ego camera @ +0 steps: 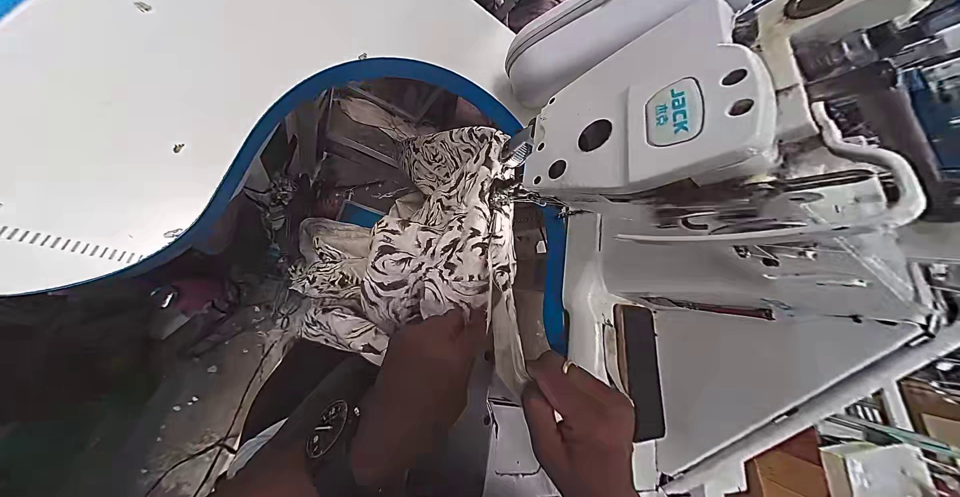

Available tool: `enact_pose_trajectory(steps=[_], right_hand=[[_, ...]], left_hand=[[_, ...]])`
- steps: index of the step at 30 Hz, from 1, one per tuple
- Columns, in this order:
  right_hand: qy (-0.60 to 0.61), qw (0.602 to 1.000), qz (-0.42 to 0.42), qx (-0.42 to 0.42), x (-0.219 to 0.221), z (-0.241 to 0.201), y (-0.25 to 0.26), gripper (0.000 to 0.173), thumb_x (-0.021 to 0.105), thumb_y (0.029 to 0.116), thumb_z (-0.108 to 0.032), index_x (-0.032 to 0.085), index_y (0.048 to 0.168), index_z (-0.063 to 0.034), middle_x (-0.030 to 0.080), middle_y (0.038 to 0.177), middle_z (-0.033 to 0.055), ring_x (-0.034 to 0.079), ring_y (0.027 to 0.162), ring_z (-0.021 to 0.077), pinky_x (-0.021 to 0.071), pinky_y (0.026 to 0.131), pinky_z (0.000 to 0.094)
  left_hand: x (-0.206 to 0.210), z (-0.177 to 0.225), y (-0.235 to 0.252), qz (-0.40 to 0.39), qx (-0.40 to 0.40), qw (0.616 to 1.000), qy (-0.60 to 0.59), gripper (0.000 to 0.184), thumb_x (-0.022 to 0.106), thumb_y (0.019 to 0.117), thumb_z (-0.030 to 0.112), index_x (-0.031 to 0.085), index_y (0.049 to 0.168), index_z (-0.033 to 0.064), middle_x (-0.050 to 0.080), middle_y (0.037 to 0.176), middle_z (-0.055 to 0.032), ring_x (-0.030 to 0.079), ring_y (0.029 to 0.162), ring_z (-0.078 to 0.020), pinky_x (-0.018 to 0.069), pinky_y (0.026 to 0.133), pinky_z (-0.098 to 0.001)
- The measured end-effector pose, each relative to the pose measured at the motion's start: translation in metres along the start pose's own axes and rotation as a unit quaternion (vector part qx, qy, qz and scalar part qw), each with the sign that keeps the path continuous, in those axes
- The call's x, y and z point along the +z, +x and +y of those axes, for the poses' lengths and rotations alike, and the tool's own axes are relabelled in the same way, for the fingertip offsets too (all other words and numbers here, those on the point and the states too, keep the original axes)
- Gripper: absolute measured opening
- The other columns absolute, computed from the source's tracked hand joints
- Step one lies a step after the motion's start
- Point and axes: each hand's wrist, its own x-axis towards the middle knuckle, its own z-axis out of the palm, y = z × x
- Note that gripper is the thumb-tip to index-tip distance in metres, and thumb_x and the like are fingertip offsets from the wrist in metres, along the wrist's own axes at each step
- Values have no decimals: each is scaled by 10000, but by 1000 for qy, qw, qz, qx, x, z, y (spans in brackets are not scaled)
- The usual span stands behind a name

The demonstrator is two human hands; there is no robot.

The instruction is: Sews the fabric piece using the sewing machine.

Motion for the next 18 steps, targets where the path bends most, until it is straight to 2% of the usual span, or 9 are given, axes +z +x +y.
enact_pose_trajectory(steps=[2, 5, 8, 11, 13, 15, 16, 17, 18], right_hand=[[-132, 988, -21, -72, 1, -19, 11, 273, 517, 898, -181, 676, 700, -80, 558, 557, 54, 543, 454, 172, 392, 401, 291], [-206, 974, -8, -98, 22, -19, 24, 193, 569, 837, -122, 697, 708, -56, 556, 556, 60, 553, 427, 192, 378, 357, 308], [-191, 977, 53, -80, 39, -13, 38, 166, 591, 843, -53, 716, 738, -22, 650, 675, 124, 642, 531, 240, 467, 420, 328], [-141, 978, 146, -38, 61, -5, 34, 169, 591, 863, -58, 735, 794, -1, 721, 851, 167, 699, 669, 255, 536, 527, 316], [-146, 979, 143, 7, 63, 0, 13, 192, 606, 850, -79, 776, 868, 9, 725, 867, 174, 712, 703, 272, 557, 560, 339], [-167, 982, 31, 88, 55, 8, -2, 171, 632, 821, -59, 770, 878, 24, 700, 844, 210, 709, 684, 341, 554, 525, 433], [-164, 965, -110, 173, 48, 9, -5, 162, 646, 884, -52, 756, 939, 53, 701, 911, 268, 719, 782, 426, 571, 607, 534], [-155, 908, -284, 267, 43, 15, 4, 232, 610, 973, -113, 731, 1079, 54, 696, 1058, 298, 700, 968, 470, 556, 779, 594], [-131, 839, -421, 319, 44, 33, 15, 315, 588, 1010, -190, 678, 1191, 51, 660, 1197, 302, 649, 1126, 474, 515, 924, 608]], left_hand=[[4, 0, -1, 11, 16, 999, 35, 215, 599, 874, 65, 779, 984, 27, 589, 679, -88, 590, 511, -215, 469, 430, -326], [9, -9, 13, 28, 11, 998, 55, 191, 635, 856, 58, 785, 973, 40, 581, 683, -96, 587, 491, -225, 464, 405, -346], [13, -18, 28, 41, 19, 999, 29, 182, 613, 874, 35, 775, 958, 25, 581, 686, -107, 587, 497, -240, 470, 419, -370], [10, -19, 34, 36, 7, 999, -18, 200, 579, 929, 29, 767, 982, -14, 613, 728, -131, 625, 573, -267, 515, 503, -404], [3, -19, 17, 72, -18, 997, -9, 200, 596, 915, 27, 787, 973, 19, 682, 803, -126, 686, 674, -261, 578, 591, -402], [-14, -37, -6, 96, -82, 991, 46, 201, 606, 874, 25, 793, 942, 53, 751, 932, -130, 739, 847, -301, 606, 729, -464], [-24, -53, -17, 84, -126, 986, 68, 180, 613, 868, 5, 779, 936, 24, 748, 980, -168, 727, 909, -368, 579, 768, -547], [-37, -72, -21, 59, -164, 982, 78, 162, 616, 883, -4, 767, 945, -8, 739, 1006, -202, 705, 954, -413, 543, 809, -604], [-50, -87, -21, 25, -193, 979, 64, 158, 620, 899, 3, 766, 959, -13, 739, 982, -194, 702, 935, -380, 530, 818, -593]])
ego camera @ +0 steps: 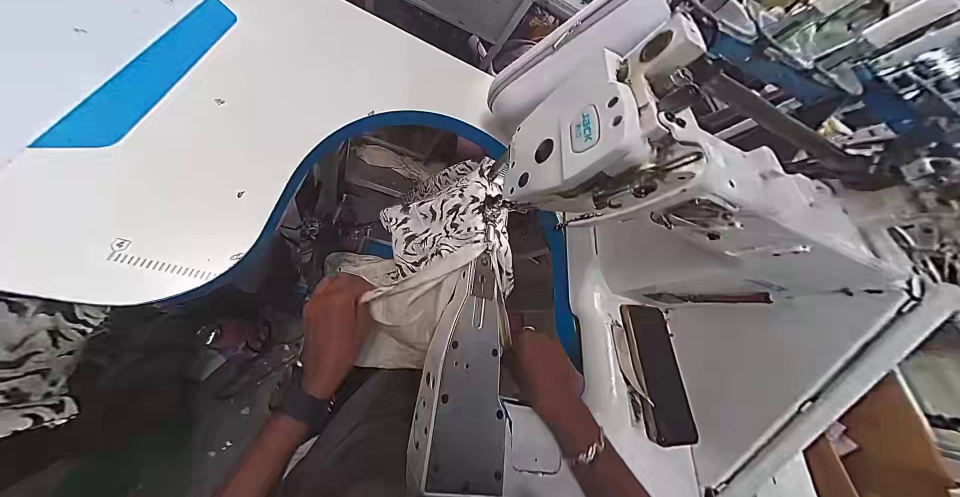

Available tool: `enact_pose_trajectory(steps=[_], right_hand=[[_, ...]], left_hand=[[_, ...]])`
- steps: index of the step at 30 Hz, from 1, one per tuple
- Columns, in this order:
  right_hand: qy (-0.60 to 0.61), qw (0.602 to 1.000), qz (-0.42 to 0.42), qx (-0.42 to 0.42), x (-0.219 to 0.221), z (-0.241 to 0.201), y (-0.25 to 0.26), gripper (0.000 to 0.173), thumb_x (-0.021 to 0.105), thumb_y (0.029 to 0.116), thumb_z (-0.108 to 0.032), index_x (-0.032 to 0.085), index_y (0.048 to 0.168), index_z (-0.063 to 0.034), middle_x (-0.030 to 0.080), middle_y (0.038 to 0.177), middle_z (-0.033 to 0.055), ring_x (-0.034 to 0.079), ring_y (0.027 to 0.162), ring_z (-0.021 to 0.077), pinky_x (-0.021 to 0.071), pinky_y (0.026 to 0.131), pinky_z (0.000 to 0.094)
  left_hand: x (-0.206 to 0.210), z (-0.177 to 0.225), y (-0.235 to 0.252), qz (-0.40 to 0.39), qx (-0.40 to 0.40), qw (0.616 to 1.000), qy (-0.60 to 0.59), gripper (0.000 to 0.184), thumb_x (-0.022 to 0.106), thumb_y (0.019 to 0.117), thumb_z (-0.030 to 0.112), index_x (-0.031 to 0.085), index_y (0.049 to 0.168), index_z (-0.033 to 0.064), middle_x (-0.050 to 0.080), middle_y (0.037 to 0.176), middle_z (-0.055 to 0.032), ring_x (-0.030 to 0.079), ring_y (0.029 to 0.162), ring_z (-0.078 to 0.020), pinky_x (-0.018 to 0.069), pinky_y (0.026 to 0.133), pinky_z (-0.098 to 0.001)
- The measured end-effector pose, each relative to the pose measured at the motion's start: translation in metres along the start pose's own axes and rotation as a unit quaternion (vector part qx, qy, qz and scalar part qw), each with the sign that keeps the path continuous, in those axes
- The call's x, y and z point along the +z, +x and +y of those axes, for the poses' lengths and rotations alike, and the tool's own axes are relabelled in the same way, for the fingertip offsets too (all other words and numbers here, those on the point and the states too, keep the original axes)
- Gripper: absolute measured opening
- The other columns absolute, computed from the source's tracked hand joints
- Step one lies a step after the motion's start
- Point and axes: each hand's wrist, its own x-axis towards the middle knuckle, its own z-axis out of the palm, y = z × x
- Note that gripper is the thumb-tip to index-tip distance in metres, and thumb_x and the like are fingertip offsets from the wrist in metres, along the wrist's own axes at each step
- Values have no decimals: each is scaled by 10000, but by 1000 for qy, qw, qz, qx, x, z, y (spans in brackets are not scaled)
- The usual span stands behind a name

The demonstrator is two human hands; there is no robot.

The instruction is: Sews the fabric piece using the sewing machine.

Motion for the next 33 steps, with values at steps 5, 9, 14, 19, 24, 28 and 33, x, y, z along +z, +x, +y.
enact_pose_trajectory(steps=[5, 9, 14, 19, 24, 28, 33], right_hand=[[408, 875, 161, -206, 10, 96, 14, 121, 637, 905, -27, 758, 900, -34, 738, 875, 19, 692, 833, 89, 587, 811, 297], [412, 823, 226, -319, 22, 72, -74, 163, 661, 898, -121, 732, 762, -67, 693, 745, -45, 641, 755, -33, 532, 727, 162], [116, 867, 285, -391, 20, 15, -102, 249, 636, 946, -215, 717, 743, -95, 705, 830, 101, 681, 843, 238, 555, 739, 329], [48, 886, 322, -330, 8, -9, -88, 252, 618, 941, -182, 701, 744, -49, 610, 629, 106, 613, 518, 226, 468, 438, 325], [4, 886, 356, -299, -9, -13, -74, 228, 634, 938, -186, 714, 757, -71, 654, 690, 112, 657, 609, 249, 507, 507, 334], [38, 848, 451, -275, -5, -19, -56, 287, 541, 987, -188, 661, 764, -53, 585, 666, 91, 597, 588, 190, 466, 510, 252], [33, 808, 529, -257, 3, -33, -31, 317, 529, 980, -182, 683, 754, -22, 564, 546, 58, 554, 456, 146, 409, 427, 245]], left_hand=[[-47, 17, -5, -381, 143, 872, -273, 179, 643, 953, 158, 691, 868, 7, 629, 714, 35, 546, 652, 56, 451, 612, -140], [-4, 54, -46, -223, 137, 935, -240, 210, 567, 987, 137, 748, 989, 31, 707, 795, -35, 636, 678, -56, 530, 640, -247], [22, 61, -82, -97, 260, 936, -216, 211, 547, 1011, 114, 725, 945, 23, 682, 701, -78, 641, 627, -108, 508, 607, -212], [39, 51, -53, -76, 252, 925, -274, 215, 549, 1019, 121, 736, 978, 23, 685, 705, -76, 628, 622, -93, 491, 603, -201], [51, 55, -26, -54, 217, 924, -309, 214, 558, 1023, 124, 730, 969, 9, 638, 644, -63, 546, 532, -61, 444, 534, -169], [62, 63, -9, -15, 201, 926, -319, 225, 543, 1014, 101, 718, 946, -24, 623, 641, -68, 523, 536, -53, 431, 542, -163], [55, 73, 6, -41, 142, 954, -259, 256, 524, 1029, 155, 710, 942, 3, 557, 581, -14, 469, 477, -53, 392, 483, -199]])
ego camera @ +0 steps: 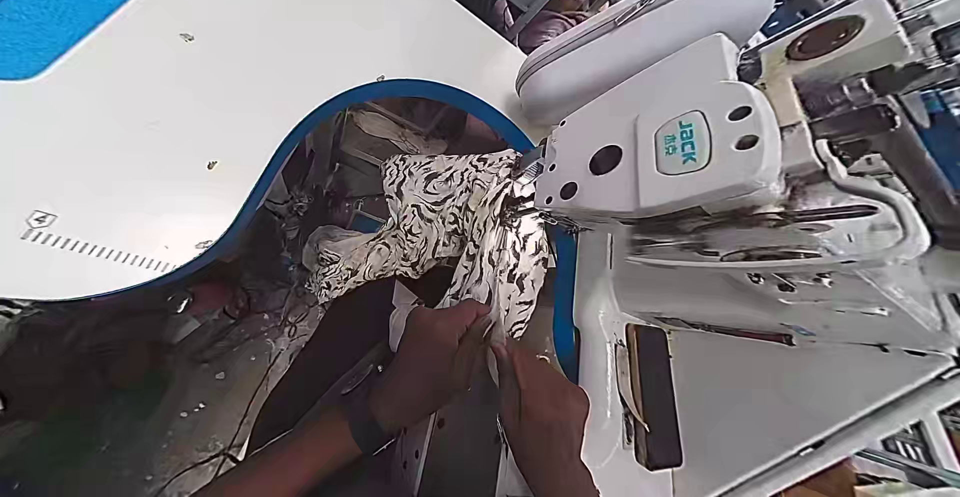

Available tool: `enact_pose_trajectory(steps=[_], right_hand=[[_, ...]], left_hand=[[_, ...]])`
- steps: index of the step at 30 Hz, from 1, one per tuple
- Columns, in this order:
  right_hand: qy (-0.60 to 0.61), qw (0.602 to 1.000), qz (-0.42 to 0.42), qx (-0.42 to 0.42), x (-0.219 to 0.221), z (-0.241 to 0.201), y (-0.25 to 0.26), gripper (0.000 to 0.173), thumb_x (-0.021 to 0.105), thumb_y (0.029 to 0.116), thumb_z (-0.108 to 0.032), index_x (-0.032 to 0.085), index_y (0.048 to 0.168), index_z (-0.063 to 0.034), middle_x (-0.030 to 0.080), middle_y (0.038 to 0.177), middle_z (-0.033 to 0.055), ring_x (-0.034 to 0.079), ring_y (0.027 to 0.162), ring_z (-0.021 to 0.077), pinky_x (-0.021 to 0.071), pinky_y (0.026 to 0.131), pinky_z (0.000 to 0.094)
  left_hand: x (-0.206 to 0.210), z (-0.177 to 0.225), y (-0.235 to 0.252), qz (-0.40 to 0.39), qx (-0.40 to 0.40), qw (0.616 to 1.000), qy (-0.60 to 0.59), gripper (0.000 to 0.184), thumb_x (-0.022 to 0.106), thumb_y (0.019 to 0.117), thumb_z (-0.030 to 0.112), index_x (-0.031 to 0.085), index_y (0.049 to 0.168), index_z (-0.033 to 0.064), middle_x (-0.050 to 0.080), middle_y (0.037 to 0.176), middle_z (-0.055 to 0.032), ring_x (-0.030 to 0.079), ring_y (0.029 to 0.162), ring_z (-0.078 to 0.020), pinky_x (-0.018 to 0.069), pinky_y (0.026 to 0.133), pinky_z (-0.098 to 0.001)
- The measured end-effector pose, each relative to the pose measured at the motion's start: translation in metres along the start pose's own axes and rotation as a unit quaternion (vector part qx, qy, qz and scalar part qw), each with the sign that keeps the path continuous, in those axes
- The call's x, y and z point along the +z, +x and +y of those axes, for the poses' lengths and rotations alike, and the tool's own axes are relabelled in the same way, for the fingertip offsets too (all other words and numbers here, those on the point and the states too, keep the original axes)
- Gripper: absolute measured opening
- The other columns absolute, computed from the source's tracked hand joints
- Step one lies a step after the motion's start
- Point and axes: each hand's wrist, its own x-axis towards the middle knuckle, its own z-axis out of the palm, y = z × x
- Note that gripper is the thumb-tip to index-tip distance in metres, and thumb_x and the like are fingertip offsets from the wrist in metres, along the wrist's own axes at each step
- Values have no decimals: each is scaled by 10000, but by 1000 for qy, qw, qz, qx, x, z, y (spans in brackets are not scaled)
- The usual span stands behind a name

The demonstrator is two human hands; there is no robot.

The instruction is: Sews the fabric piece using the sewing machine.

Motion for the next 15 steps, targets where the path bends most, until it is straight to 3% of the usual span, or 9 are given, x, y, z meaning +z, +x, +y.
enact_pose_trajectory(steps=[4, 7, 10, 13, 15], right_hand=[[8, 983, -178, 37, -30, 3, 0, 281, 643, 864, -239, 659, 713, -2, 538, 501, 83, 578, 416, 232, 429, 383, 369], [99, 947, -306, 14, -62, 12, -2, 328, 701, 882, -257, 651, 686, 0, 532, 510, 104, 581, 459, 264, 441, 438, 411], [142, 947, -289, -26, -66, 11, -2, 335, 648, 936, -280, 628, 697, -46, 509, 522, 72, 552, 502, 222, 434, 526, 364], [164, 951, -262, -24, -62, 4, 4, 282, 637, 945, -267, 679, 776, -46, 559, 547, 65, 577, 506, 206, 447, 500, 342], [187, 950, -248, -2, -58, -1, 4, 248, 631, 953, -242, 699, 832, -37, 607, 597, 71, 609, 546, 195, 468, 511, 328]], left_hand=[[-7, 5, -5, -39, 5, 998, 46, 268, 517, 1020, 179, 707, 898, 36, 508, 533, -17, 454, 438, -116, 363, 452, -275], [-5, 2, -9, -17, 40, 995, 88, 249, 536, 1002, 157, 746, 943, 38, 573, 555, -28, 510, 452, -136, 396, 454, -296], [-3, 4, -8, -24, 62, 993, 98, 243, 546, 975, 119, 764, 985, 10, 568, 542, -44, 523, 443, -165, 405, 443, -323], [-5, 6, -8, -46, 59, 993, 87, 221, 538, 951, 101, 661, 779, 37, 485, 505, -44, 486, 427, -175, 365, 430, -338], [-9, 6, -9, -58, 55, 994, 77, 232, 541, 928, 81, 618, 713, 36, 483, 506, -56, 494, 432, -187, 371, 432, -347]])
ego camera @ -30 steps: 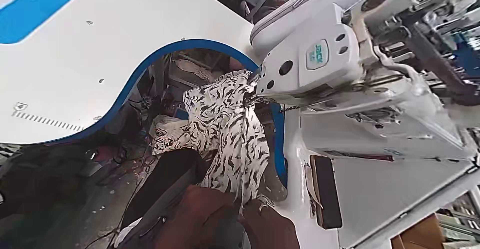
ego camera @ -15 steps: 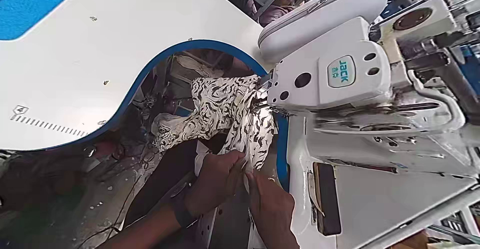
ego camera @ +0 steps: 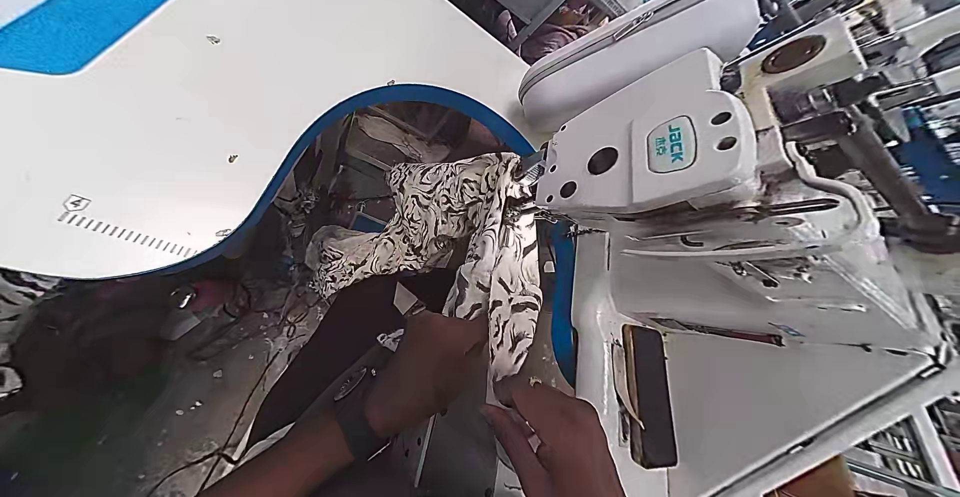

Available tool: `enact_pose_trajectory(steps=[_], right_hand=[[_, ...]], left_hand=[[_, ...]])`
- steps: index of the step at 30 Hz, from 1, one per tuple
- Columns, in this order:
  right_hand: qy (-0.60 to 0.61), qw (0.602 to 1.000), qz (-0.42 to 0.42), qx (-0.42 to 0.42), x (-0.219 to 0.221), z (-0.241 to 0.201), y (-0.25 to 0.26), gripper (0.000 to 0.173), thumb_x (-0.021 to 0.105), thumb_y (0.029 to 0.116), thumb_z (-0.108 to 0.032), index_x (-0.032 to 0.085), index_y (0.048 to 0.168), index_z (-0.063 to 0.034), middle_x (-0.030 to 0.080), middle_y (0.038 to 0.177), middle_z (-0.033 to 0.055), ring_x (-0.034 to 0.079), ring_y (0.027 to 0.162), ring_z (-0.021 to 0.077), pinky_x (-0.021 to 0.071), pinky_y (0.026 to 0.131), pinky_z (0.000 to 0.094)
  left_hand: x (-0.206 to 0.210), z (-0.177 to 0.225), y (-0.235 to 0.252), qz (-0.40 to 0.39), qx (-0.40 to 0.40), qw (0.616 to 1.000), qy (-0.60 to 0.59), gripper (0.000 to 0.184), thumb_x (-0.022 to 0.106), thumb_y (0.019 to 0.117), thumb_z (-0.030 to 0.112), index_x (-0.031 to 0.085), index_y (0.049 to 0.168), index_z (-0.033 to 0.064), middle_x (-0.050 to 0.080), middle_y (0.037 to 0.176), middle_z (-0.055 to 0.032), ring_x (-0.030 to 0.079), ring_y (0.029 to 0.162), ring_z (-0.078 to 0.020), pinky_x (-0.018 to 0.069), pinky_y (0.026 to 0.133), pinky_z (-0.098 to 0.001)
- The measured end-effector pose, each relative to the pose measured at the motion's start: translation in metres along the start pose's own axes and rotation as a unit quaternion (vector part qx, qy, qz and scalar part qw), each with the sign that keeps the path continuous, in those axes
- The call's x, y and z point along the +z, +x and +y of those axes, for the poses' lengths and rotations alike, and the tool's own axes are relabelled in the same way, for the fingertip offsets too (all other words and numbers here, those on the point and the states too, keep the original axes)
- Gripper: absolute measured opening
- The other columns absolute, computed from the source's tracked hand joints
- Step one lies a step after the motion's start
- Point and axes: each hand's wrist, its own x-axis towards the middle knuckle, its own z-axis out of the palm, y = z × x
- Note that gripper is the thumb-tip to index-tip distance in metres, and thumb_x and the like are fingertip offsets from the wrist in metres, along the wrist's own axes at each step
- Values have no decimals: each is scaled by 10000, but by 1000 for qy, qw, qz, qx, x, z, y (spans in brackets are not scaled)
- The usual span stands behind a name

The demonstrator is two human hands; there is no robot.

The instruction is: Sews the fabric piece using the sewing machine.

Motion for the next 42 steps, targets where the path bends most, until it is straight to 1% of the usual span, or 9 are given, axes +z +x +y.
enact_pose_trajectory(steps=[6, 11, 15, 19, 25, 27, 31, 37, 42], right_hand=[[157, 978, 104, 86, 11, 2, 1, 183, 700, 883, -126, 760, 997, 4, 739, 869, 61, 666, 824, -6, 523, 778, 129], [266, 946, 144, 113, 14, 1, -3, 137, 720, 843, -30, 775, 968, -23, 705, 904, -34, 631, 887, -57, 530, 799, 104], [223, 956, 181, 68, 19, -1, 0, 104, 702, 867, -52, 780, 936, -67, 710, 945, -21, 629, 953, -64, 509, 838, 78], [57, 965, 256, -26, 35, 8, 8, 78, 668, 896, -131, 743, 899, -109, 655, 900, 25, 619, 923, -23, 477, 836, 57], [-36, 948, 310, -63, 51, 21, 23, 121, 638, 919, -123, 745, 866, -98, 653, 868, 78, 624, 879, 58, 477, 821, 94], [-42, 940, 333, -64, 58, 25, 24, 134, 635, 913, -97, 737, 828, -82, 713, 899, 98, 663, 907, 78, 496, 840, 115], [-37, 934, 351, -60, 72, 31, 24, 157, 599, 942, -94, 677, 809, -67, 765, 1025, 96, 699, 1057, 106, 513, 956, 174], [-96, 932, 346, -57, 59, 39, 54, 181, 553, 938, -60, 680, 811, -44, 757, 1070, 170, 702, 1065, 202, 504, 960, 220], [-84, 944, 320, 2, 61, 45, 68, 218, 516, 950, -61, 716, 912, 16, 735, 1165, 208, 695, 1150, 288, 530, 983, 298]], left_hand=[[-3, 2, -1, -10, -17, 1000, -4, 187, 543, 950, 77, 696, 858, 21, 506, 527, -58, 511, 440, -199, 399, 436, -365], [0, 2, 0, 4, -12, 1000, 13, 209, 532, 952, 92, 721, 887, 30, 501, 515, -47, 502, 428, -194, 385, 430, -360], [2, 5, 3, 4, -28, 999, 23, 187, 534, 912, 68, 675, 798, 23, 486, 515, -61, 510, 435, -213, 387, 430, -379], [4, 4, 12, -1, -42, 999, 20, 218, 523, 946, 87, 672, 798, 27, 486, 516, -66, 511, 445, -220, 385, 443, -386], [2, 2, 15, -16, -50, 998, -30, 186, 548, 936, 62, 700, 840, 11, 606, 627, -97, 611, 565, -234, 476, 542, -403], [6, 4, 9, 14, -42, 999, -18, 188, 567, 900, 45, 747, 859, 8, 619, 664, -93, 631, 616, -226, 507, 587, -377], [26, -3, 8, 127, 13, 990, 60, 244, 588, 910, 81, 644, 676, 43, 519, 582, -56, 556, 573, -192, 457, 559, -299], [28, -12, 47, 188, 91, 957, 200, 169, 609, 866, 30, 694, 721, 45, 540, 612, -66, 560, 578, -215, 450, 537, -304], [33, -17, 66, 159, 52, 964, 209, 122, 643, 876, 36, 758, 833, 43, 739, 1004, -158, 716, 915, -297, 587, 742, -340]])
